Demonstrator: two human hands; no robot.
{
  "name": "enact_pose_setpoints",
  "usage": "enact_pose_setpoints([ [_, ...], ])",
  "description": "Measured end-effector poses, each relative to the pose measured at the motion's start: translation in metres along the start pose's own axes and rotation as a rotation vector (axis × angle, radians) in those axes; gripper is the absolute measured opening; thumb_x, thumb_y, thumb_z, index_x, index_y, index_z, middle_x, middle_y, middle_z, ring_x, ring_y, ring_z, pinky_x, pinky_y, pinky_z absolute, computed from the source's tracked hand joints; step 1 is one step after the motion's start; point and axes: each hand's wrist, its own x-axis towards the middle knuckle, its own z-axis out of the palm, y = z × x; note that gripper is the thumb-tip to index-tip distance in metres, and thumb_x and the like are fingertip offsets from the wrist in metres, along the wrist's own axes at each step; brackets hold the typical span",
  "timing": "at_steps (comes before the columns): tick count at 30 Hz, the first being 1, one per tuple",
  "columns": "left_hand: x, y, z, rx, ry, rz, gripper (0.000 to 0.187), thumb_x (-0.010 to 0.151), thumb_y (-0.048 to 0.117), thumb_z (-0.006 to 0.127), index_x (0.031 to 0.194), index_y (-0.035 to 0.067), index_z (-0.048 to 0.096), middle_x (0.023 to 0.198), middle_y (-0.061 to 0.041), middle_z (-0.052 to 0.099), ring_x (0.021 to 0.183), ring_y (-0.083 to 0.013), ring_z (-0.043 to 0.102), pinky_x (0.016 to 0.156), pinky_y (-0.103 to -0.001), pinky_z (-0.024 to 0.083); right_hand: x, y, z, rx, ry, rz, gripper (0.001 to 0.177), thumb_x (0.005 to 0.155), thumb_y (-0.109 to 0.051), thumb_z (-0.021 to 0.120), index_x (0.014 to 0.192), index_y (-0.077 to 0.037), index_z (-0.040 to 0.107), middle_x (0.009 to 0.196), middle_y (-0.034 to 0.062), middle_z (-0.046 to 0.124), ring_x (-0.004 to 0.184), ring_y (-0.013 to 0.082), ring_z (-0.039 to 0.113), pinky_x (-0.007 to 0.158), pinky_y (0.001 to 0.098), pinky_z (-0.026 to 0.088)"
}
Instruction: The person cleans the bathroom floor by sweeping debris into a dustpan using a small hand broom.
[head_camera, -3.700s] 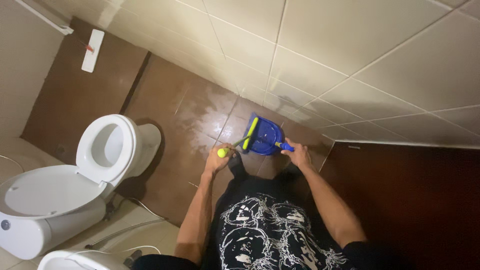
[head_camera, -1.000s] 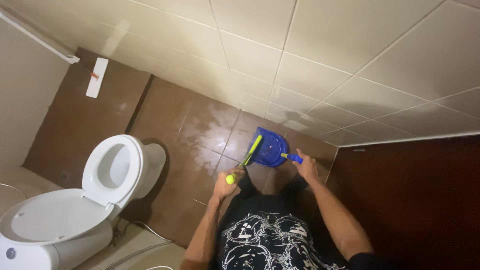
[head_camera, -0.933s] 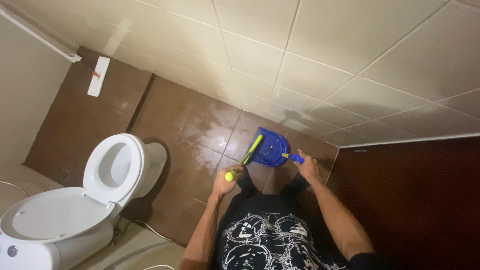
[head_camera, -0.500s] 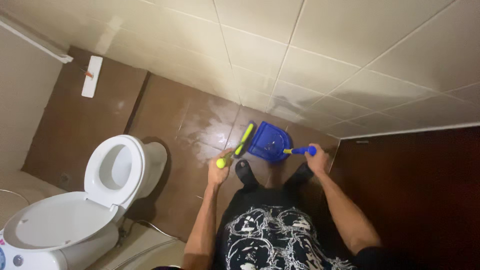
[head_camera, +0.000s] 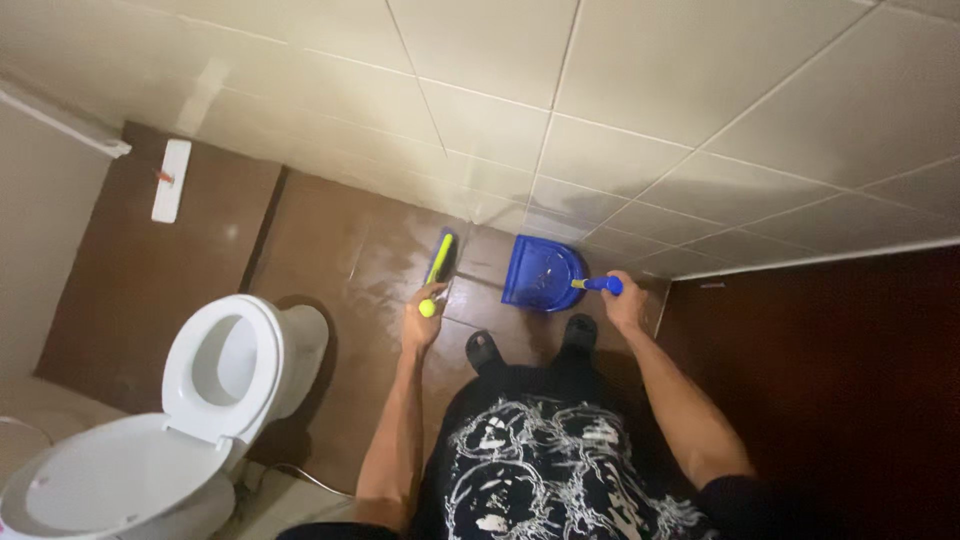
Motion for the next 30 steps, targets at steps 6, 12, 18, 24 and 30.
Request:
enact_pose_setpoints([
  [6, -0.011, -0.012, 0.04, 0.05, 0.009, -0.044, 0.028, 0.091, 0.016, 0.07, 0.119, 0.015, 0.072, 0.122, -0.019, 0.071, 0.117, -0.0346, 0.068, 0.098, -0.04, 0.052, 0.025, 0.005, -0.007, 0.004, 0.033, -0.091, 0.044, 0.079, -0.013, 0.084, 0.122, -0.015, 0.071, 0.108, 0.0195, 0.075, 0.102, 0.0408, 0.071, 0.092, 0.0483, 0.055],
  [12, -0.026, -0.003, 0.07, 0.165, -0.03, -0.186, 0.029, 0.093, 0.03, 0.068, 0.121, 0.022, 0.069, 0.124, -0.016, 0.07, 0.116, -0.0385, 0.066, 0.094, -0.043, 0.053, 0.039, 0.027, -0.024, -0.003, -0.087, -0.07, 0.048, 0.086, -0.016, 0.081, 0.131, -0.013, 0.066, 0.107, 0.021, 0.075, 0.096, 0.0364, 0.074, 0.088, 0.0458, 0.056],
  [18, -0.035, 0.023, 0.09, 0.199, -0.041, -0.29, 0.03, 0.094, 0.034, 0.065, 0.123, 0.025, 0.07, 0.127, -0.014, 0.07, 0.117, -0.0387, 0.066, 0.094, -0.046, 0.053, 0.068, 0.043, -0.029, 0.091, -0.045, -0.229, 0.045, 0.087, -0.017, 0.08, 0.129, -0.014, 0.066, 0.101, 0.0204, 0.075, 0.088, 0.0343, 0.075, 0.082, 0.045, 0.058],
  [24, -0.044, 0.038, 0.099, 0.248, -0.056, -0.339, 0.034, 0.092, 0.037, 0.063, 0.124, 0.027, 0.069, 0.131, -0.012, 0.068, 0.119, -0.038, 0.065, 0.096, -0.047, 0.052, 0.082, 0.049, -0.026, -0.051, -0.143, -0.104, 0.048, 0.089, -0.024, 0.078, 0.135, -0.023, 0.063, 0.091, 0.0202, 0.075, 0.084, 0.039, 0.074, 0.074, 0.0511, 0.056],
  [30, -0.036, 0.036, 0.102, 0.274, -0.066, -0.328, 0.034, 0.089, 0.038, 0.067, 0.121, 0.027, 0.07, 0.137, -0.009, 0.064, 0.12, -0.037, 0.064, 0.095, -0.047, 0.052, 0.078, 0.054, -0.034, -0.079, -0.136, -0.08, 0.046, 0.094, -0.029, 0.073, 0.138, -0.026, 0.058, 0.093, 0.019, 0.075, 0.087, 0.0401, 0.074, 0.074, 0.0525, 0.056],
])
